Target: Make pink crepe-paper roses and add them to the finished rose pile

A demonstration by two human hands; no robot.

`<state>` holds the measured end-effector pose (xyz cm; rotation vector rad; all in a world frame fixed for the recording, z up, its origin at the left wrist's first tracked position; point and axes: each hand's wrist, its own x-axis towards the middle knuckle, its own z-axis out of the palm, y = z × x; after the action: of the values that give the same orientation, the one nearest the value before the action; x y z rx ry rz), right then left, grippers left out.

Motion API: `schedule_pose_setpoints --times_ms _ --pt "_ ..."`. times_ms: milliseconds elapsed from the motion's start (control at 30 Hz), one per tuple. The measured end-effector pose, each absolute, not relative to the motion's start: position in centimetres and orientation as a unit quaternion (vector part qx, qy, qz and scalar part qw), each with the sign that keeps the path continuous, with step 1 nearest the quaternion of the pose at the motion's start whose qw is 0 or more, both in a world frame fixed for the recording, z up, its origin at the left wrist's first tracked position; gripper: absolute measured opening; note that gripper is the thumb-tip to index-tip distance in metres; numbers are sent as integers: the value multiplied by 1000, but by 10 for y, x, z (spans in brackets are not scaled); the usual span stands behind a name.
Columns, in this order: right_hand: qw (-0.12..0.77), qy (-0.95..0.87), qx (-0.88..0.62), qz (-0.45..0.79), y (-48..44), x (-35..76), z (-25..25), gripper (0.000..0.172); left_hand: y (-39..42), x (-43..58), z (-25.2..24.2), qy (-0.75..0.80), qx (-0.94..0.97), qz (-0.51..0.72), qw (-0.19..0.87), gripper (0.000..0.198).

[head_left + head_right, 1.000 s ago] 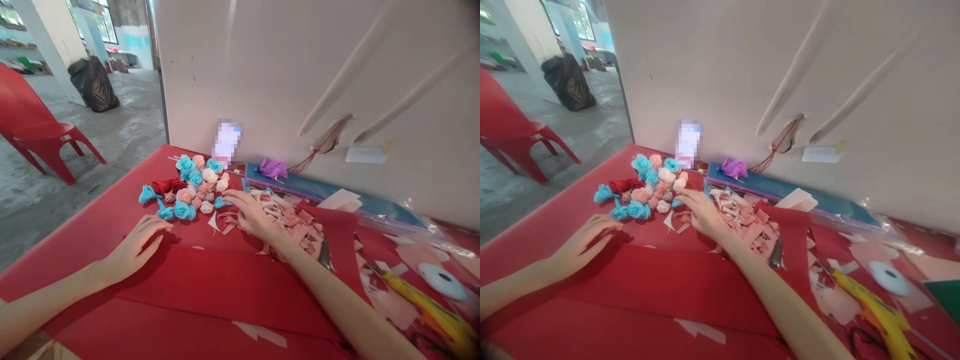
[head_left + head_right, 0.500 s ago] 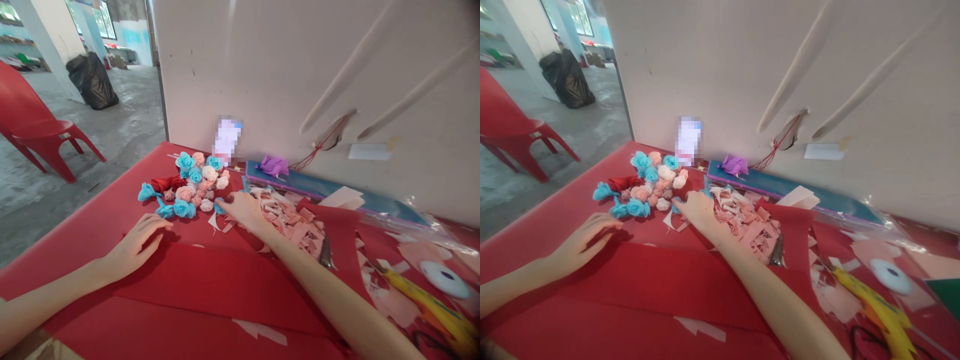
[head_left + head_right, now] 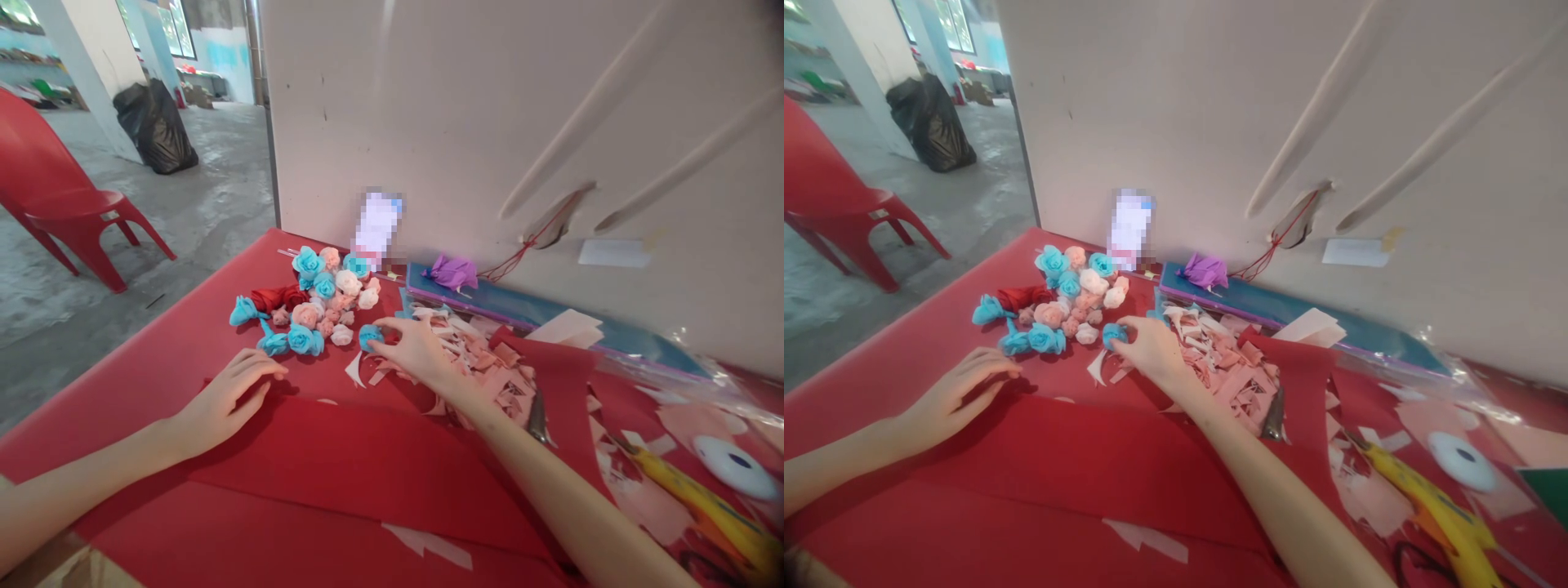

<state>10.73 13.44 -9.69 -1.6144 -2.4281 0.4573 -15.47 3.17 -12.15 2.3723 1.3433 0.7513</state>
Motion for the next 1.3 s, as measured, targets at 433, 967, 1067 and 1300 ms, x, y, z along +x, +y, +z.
schedule_pose_setpoints --times_ms 433,967,1067,1300 --pt "175 -858 -438 203 162 117 -118 22 32 -153 -121 465 828 267 161 23" --pt "194 -828 -494 180 171 119 -123 21 32 -154 -122 466 830 261 163 23" --pt "202 -814 -513 185 174 117 -125 22 32 -154 -122 465 830 262 158 23" --pt "212 -797 -528 204 182 109 -122 23 31 -152 -122 468 830 265 147 22"
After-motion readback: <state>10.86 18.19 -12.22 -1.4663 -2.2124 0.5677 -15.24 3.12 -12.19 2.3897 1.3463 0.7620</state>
